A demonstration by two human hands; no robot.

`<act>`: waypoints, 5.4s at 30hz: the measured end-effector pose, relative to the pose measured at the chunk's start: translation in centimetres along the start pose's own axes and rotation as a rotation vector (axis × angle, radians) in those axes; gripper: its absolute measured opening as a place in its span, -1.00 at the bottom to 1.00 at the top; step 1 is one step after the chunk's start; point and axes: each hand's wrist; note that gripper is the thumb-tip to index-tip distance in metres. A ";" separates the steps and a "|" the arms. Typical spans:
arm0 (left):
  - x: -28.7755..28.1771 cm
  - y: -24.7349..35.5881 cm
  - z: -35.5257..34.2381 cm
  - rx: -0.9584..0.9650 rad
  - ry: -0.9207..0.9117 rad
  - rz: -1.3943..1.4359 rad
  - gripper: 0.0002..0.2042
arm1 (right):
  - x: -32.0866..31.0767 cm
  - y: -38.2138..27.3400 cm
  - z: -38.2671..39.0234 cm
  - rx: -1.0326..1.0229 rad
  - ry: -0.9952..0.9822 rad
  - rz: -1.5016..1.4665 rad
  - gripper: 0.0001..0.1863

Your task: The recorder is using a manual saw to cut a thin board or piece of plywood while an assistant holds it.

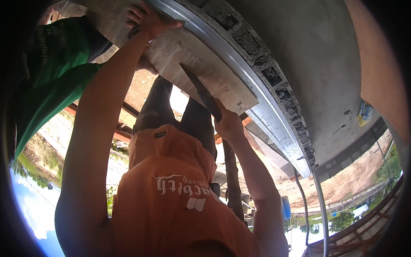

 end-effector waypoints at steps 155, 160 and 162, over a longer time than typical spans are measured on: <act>15.2 -10.5 4.6 -0.670 -0.153 1.595 -0.43 | -0.1 -10.9 -5.3 -0.231 0.093 0.158 -0.50; 15.2 -11.5 4.6 -0.635 -0.122 1.490 -0.38 | -3.9 -7.3 9.4 -0.147 0.048 0.127 -0.42; 14.9 -11.9 4.5 -0.656 -0.090 1.498 -0.38 | -3.0 -7.3 7.3 -0.199 0.062 0.143 -0.42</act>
Point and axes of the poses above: each hand's wrist, its own z-axis away from the middle knuckle, its own x-axis out of the palm, y = z × x, and after that the axes turned 12 degrees about -x, right-handed
